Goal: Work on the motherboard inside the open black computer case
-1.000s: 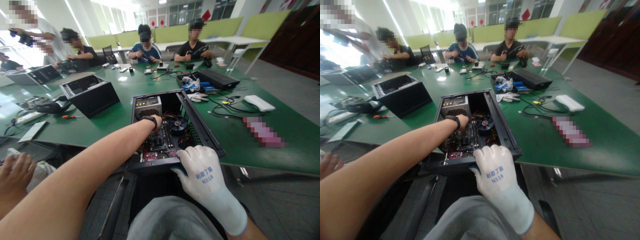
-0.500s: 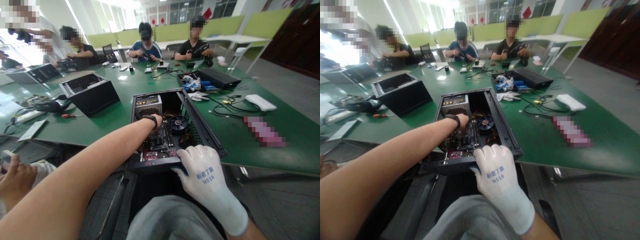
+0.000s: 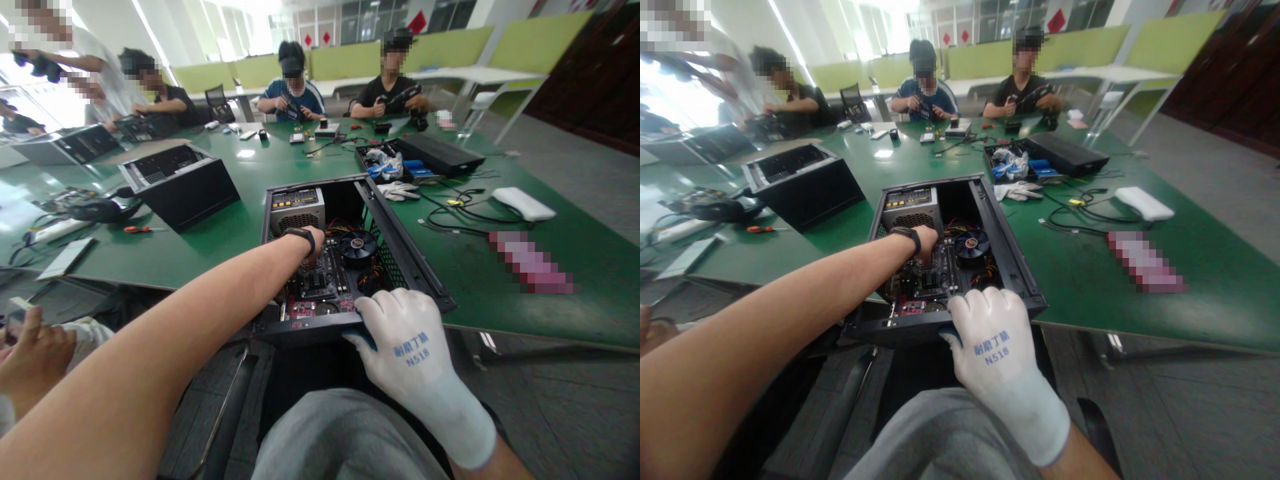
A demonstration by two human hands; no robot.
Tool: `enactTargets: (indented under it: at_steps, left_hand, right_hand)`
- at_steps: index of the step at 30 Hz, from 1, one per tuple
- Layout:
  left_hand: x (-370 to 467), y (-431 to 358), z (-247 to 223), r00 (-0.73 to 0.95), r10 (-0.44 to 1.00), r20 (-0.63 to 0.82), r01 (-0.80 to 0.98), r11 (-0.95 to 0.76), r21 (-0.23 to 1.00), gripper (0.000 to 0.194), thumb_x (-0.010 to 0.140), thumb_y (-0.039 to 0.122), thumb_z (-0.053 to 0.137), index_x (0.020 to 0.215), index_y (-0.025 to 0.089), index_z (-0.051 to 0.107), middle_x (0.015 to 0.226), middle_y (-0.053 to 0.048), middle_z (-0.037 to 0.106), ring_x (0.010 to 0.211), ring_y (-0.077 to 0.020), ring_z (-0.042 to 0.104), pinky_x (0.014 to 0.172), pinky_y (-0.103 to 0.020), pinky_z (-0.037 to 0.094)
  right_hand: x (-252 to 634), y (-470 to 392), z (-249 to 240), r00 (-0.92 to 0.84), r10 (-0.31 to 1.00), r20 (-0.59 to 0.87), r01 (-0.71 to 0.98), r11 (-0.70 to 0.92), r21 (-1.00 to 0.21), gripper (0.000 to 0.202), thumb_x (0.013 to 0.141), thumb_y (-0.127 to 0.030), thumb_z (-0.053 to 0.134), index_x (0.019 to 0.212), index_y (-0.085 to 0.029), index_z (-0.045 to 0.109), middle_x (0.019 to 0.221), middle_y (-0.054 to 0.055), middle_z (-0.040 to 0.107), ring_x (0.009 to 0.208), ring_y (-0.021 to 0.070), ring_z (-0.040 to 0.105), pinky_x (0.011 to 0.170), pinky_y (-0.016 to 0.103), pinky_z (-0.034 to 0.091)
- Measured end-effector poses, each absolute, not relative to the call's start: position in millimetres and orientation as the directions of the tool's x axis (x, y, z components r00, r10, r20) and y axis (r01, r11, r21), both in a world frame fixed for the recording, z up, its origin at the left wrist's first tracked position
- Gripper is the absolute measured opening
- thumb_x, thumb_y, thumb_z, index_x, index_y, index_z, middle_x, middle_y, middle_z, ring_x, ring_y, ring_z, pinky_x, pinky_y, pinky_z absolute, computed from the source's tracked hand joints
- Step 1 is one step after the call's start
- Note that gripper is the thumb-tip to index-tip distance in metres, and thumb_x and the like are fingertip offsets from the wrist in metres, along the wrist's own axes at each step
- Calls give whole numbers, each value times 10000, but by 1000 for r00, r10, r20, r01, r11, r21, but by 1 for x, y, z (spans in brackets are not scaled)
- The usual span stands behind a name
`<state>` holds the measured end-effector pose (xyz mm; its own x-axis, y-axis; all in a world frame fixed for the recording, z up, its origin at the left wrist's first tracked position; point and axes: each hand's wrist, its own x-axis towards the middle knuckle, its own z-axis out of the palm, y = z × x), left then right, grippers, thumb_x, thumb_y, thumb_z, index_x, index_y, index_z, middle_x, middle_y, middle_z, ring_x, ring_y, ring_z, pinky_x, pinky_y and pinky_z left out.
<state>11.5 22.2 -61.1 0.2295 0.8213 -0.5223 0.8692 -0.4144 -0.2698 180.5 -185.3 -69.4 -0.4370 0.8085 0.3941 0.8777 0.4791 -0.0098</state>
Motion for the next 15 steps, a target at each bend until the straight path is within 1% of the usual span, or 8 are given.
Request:
enactTargets:
  at_steps: [5,9,13,15]
  left_hand:
    - [9,23,-64,231,839,-493,898,-379,-224,546,543,243,917,1066,134,806,1098,-156,770,1046,-320,717,920,-327,568]
    - [9,24,-64,218,839,-498,906,-363,-216,562,530,244,926,1066,127,807,1089,-161,769,1041,-323,717,921,-325,564]
    - [8,24,-65,221,835,-504,901,-373,-221,557,536,267,927,1065,146,807,1083,-145,775,1044,-307,719,934,-304,556]
    - [8,24,-65,228,837,-497,899,-377,-222,563,549,270,922,1081,133,800,1090,-155,774,1036,-308,722,932,-310,562]
  right_hand:
    - [180,-185,-68,-438,811,387,879,476,-4,303,769,-413,779,970,-224,652,840,43,619,795,247,470,726,379,217]
    - [180,-185,-69,-439,812,384,880,475,0,291,781,-414,767,961,-219,647,837,45,619,797,240,468,724,375,209]
    - [181,-185,-69,-436,814,383,881,472,-1,291,791,-421,756,967,-216,649,840,47,617,800,237,467,728,375,209]
    - [181,-185,-69,-433,816,382,883,470,-2,291,792,-424,755,971,-219,651,844,46,617,804,239,470,729,376,212]
